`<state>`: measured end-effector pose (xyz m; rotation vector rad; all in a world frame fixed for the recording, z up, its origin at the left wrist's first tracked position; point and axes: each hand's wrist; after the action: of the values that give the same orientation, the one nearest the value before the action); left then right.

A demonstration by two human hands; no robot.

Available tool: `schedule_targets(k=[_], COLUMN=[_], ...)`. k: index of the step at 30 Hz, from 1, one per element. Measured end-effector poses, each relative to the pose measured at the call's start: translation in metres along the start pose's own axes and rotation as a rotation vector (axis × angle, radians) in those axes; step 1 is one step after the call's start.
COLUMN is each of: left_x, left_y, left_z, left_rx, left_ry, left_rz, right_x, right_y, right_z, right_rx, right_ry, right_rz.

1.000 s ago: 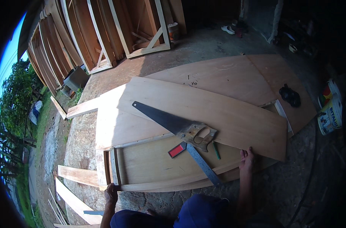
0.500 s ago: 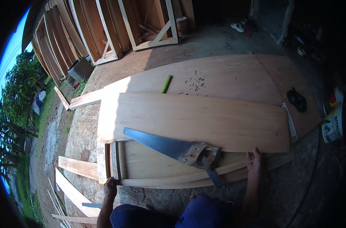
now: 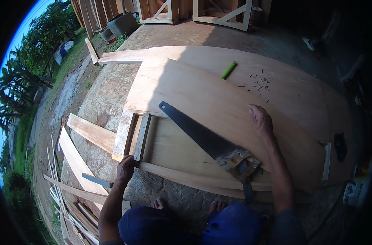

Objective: The person measures and marks a wooden plank using a try square and pencil, then saws the plank to size. They fit the cut piece into a wooden frame and use a hammer to tap it into place.

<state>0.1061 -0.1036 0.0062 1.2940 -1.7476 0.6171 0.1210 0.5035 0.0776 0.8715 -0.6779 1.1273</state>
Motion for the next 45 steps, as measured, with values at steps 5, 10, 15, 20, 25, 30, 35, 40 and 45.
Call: schedule_targets(k=[5,10,15,20,25,30,35,40,45], left_x=[0.006,0.003,0.009,0.004,0.011,0.006,0.014,0.019,0.014], left_y=[0.012,0.009,-0.003,0.008,0.002,0.005,0.001,0.002,0.018], left_z=[-0.009,-0.004,-0.004,-0.01,-0.001,0.001,0.011,0.016,0.025], left_rx=[-0.035,-0.036,-0.017,-0.049,-0.04,-0.011,-0.08,-0.091,-0.219], left_ry=[0.033,-0.001,-0.008,-0.052,-0.015,0.02,0.105,0.15,0.12], left_rz=[0.062,0.064,0.071,0.048,0.095,0.122,0.09,0.152,0.15], right_x=[-0.072,-0.096,-0.077,-0.068,-0.054,-0.016,-0.037,-0.089,-0.128], right_y=[0.149,0.208,0.232,0.224,0.21,0.206,0.109,-0.049,-0.115], right_z=[-0.029,-0.049,-0.005,-0.061,-0.054,-0.06,0.028,0.174,0.232], right_rx=[0.208,0.369,0.158,0.254,-0.026,-0.3,0.141,0.618,1.029], right_ry=[-0.307,-0.455,-0.65,-0.856,-0.808,-0.555,-0.063,0.195,-0.148], right_rz=[0.128,0.315,0.606,0.413,0.22,0.016,0.046,0.264,0.503])
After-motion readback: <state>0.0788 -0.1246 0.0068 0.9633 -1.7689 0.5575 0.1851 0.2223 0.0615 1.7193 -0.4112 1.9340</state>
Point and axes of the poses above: each hand's wrist, its own y-axis towards the middle knuckle, its own x-axis out of the back of the hand, z = x × y, and after that the axes turned 2 degrees about z, right-handed
